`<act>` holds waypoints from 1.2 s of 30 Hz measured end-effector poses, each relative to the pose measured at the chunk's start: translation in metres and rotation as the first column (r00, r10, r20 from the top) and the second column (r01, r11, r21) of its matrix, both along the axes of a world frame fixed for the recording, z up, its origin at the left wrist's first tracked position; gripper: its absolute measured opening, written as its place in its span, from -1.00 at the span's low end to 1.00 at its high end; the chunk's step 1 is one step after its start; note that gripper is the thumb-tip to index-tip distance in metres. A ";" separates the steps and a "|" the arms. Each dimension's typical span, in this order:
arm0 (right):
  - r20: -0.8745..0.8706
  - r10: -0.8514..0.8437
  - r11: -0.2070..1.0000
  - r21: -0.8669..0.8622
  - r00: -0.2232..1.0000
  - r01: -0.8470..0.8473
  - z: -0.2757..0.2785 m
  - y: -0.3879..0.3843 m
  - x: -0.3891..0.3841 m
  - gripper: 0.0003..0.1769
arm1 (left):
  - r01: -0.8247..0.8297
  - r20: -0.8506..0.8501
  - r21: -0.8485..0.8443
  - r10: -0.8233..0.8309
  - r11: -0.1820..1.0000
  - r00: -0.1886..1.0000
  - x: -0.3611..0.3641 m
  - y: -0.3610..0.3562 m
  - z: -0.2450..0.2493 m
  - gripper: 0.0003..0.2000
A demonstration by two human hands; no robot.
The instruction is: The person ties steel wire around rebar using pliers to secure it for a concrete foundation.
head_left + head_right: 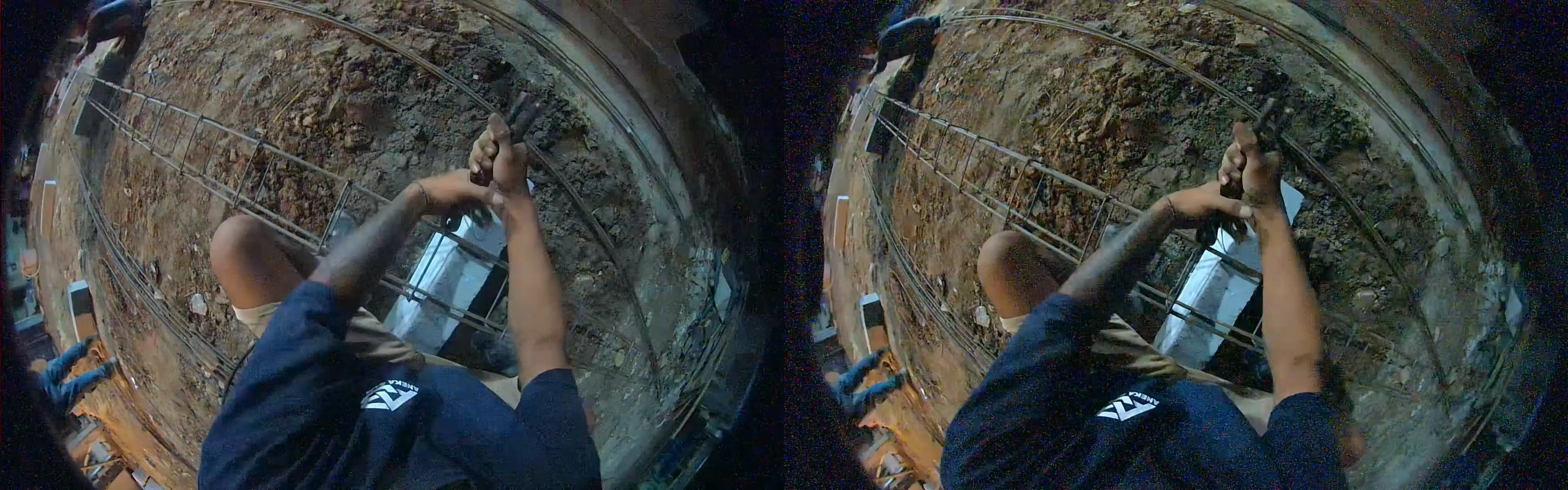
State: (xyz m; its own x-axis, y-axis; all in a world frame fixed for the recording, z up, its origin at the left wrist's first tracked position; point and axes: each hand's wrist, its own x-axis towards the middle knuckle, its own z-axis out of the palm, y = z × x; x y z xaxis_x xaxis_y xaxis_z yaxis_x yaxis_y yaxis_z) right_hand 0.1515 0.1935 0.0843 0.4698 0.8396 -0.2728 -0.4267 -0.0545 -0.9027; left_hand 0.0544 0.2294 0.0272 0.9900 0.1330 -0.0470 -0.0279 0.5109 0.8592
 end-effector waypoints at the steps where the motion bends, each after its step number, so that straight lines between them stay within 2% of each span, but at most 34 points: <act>1: -0.012 0.023 0.999 0.031 1.000 -0.023 0.000 0.003 -0.002 -0.64 | 0.011 -0.173 0.099 0.006 0.995 0.985 -0.002 0.002 0.002 -0.70; 2: -0.016 0.051 0.997 0.058 0.999 -0.050 0.001 0.003 -0.003 -0.67 | 0.034 -0.332 0.190 0.031 0.981 0.943 -0.003 0.003 0.005 -0.72; 3: 0.070 0.146 0.984 -0.116 0.987 -0.137 0.010 0.003 0.003 -0.72 | 0.032 -0.331 0.187 0.033 0.982 0.943 -0.003 0.000 0.007 -0.72; 4: 0.072 0.149 0.983 -0.117 0.986 -0.140 0.021 0.007 0.007 -0.72 | -0.070 -0.335 0.306 0.176 0.949 0.926 -0.002 -0.006 0.010 -0.69; 5: 0.193 0.109 0.982 -0.174 0.975 -0.075 0.030 0.013 0.012 -0.72 | -0.165 -0.320 0.421 0.317 0.892 0.893 0.001 -0.010 0.011 -0.63; 6: 0.310 0.074 0.974 -0.227 0.948 -0.002 0.038 0.017 0.015 -0.72 | -0.167 -0.324 0.418 0.318 0.893 0.891 0.005 -0.016 0.008 -0.63; 7: 0.482 0.007 0.941 -0.298 0.876 0.157 0.045 0.019 0.008 -0.73 | -0.272 -0.290 0.577 0.504 0.770 0.813 0.010 -0.024 0.001 -0.66; 8: 0.481 -0.002 0.941 -0.296 0.877 0.164 0.045 0.024 -0.002 -0.73 | -0.350 -0.209 0.719 0.668 0.600 0.714 0.014 -0.029 -0.002 -0.69; 9: 0.634 -0.099 0.883 -0.300 0.767 0.361 0.045 0.031 -0.012 -0.67 | -0.454 -0.032 0.769 0.737 0.450 0.675 0.014 -0.034 -0.005 -0.67; 10: 0.765 -0.168 0.794 -0.268 0.621 0.545 0.042 0.035 -0.016 -0.58 | -0.453 -0.024 0.771 0.733 0.446 0.680 0.014 -0.030 -0.001 -0.67; 11: 0.391 -0.328 0.939 0.035 0.860 0.343 -0.027 0.054 0.018 -0.73 | -0.339 -0.002 0.880 0.717 0.333 0.697 0.010 -0.025 0.004 -0.64; 12: 0.385 -0.333 0.938 0.040 0.861 0.345 -0.021 0.045 0.029 -0.73 | -0.215 0.013 0.955 0.698 0.203 0.716 0.004 -0.016 0.011 -0.60; 13: -0.071 -0.039 0.983 0.177 0.997 0.051 -0.006 0.031 0.032 -0.70 | -0.211 0.255 0.966 0.675 -0.149 0.693 -0.003 -0.006 0.022 -0.52; 14: -0.438 0.345 0.897 0.414 0.830 -0.154 0.009 0.017 0.031 -0.66 | -0.242 0.160 0.957 0.407 0.158 0.899 0.002 0.019 0.018 -0.60; 15: -0.438 0.360 0.892 0.419 0.824 -0.167 0.021 0.012 0.024 -0.63 | -0.116 -0.040 0.727 0.211 0.677 0.977 0.010 0.022 0.021 -0.60; 16: -0.440 0.362 0.894 0.415 0.822 -0.171 0.017 0.010 0.027 -0.63 | 0.105 -0.109 0.262 -0.079 0.959 0.991 0.016 0.020 0.024 -0.59; 17: -0.458 0.402 0.876 0.444 0.793 -0.188 0.012 0.010 0.032 -0.64 | 0.083 -0.142 0.135 -0.063 0.987 0.988 0.016 0.014 0.023 -0.70; 18: -0.468 0.443 0.854 0.480 0.765 -0.201 0.009 0.013 0.037 -0.64 | 0.087 -0.147 0.143 -0.065 0.986 0.987 0.017 0.015 0.019 -0.70; 19: -0.396 0.335 0.914 0.356 0.855 -0.193 0.007 0.017 0.037 -0.64 | 0.009 -0.211 0.185 0.031 0.983 0.977 0.018 0.015 0.012 -0.73; 20: -0.401 0.327 0.917 0.353 0.856 -0.186 0.018 0.018 0.026 -0.64 | -0.065 -0.270 0.223 0.125 0.973 0.955 0.017 0.011 0.012 -0.74; 21: -0.195 0.066 0.996 0.064 0.979 -0.055 0.032 0.025 0.017 -0.64 | -0.158 -0.269 0.261 0.229 0.952 0.935 0.016 0.006 0.012 -0.76; 22: 0.089 -0.139 0.970 -0.187 0.986 0.154 0.044 0.030 0.009 -0.63 | -0.160 -0.272 0.261 0.232 0.952 0.934 0.014 0.001 0.017 -0.76; 24: 0.033 -0.137 0.975 -0.173 0.990 0.140 0.045 0.027 0.011 -0.61 | -0.272 -0.272 0.513 0.455 0.814 0.848 0.012 -0.007 0.023 -0.69; 25: -0.056 0.057 0.996 -0.061 0.997 -0.060 0.045 0.021 0.014 -0.60 | -0.190 -0.348 0.561 0.438 0.806 0.829 0.011 -0.006 0.024 -0.68; 26: -0.115 0.259 0.965 0.071 0.959 -0.252 0.044 0.017 0.021 -0.60 | -0.194 -0.341 0.566 0.441 0.801 0.830 0.010 -0.001 0.027 -0.68; 27: -0.192 0.521 0.824 0.370 0.832 -0.430 0.033 0.012 0.032 -0.59 | -0.257 -0.010 0.743 0.394 0.618 0.919 0.007 0.004 0.030 -0.69; 28: -0.193 0.520 0.825 0.367 0.832 -0.430 0.032 0.010 0.033 -0.59 | -0.375 0.297 0.832 0.244 0.409 0.923 0.005 0.006 0.033 -0.70; 29: -0.172 0.585 0.753 0.477 0.792 -0.453 0.030 0.007 0.032 -0.60 | -0.297 0.168 0.716 0.256 0.632 0.952 0.004 0.000 0.046 -0.74; 30: -0.148 0.644 0.671 0.580 0.751 -0.461 0.026 0.002 0.030 -0.60 | -0.292 0.157 0.710 0.260 0.641 0.953 0.005 -0.008 0.034 -0.74; 32: -0.165 0.640 0.675 0.588 0.750 -0.447 0.025 0.008 0.028 -0.64 | -0.412 0.080 0.712 0.517 0.568 0.852 0.009 -0.016 0.034 -0.77; 33: -0.061 0.381 0.846 0.426 0.923 -0.321 0.024 0.012 0.024 -0.66 | -0.292 -0.134 0.763 0.583 0.577 0.801 0.011 -0.019 0.035 -0.73; 34: 0.103 0.105 0.951 0.279 0.989 -0.130 0.027 0.019 0.019 -0.67 | -0.291 -0.133 0.761 0.578 0.580 0.805 0.016 -0.019 0.033 -0.73; 35: 0.352 -0.188 0.979 0.147 0.917 0.144 0.022 0.029 0.016 -0.63 | -0.206 -0.224 0.810 0.615 0.549 0.756 0.025 -0.016 0.027 -0.69; 36: 0.352 -0.186 0.979 0.145 0.917 0.143 0.015 0.036 0.016 -0.63 | -0.113 -0.311 0.845 0.653 0.522 0.691 0.032 -0.013 0.020 -0.65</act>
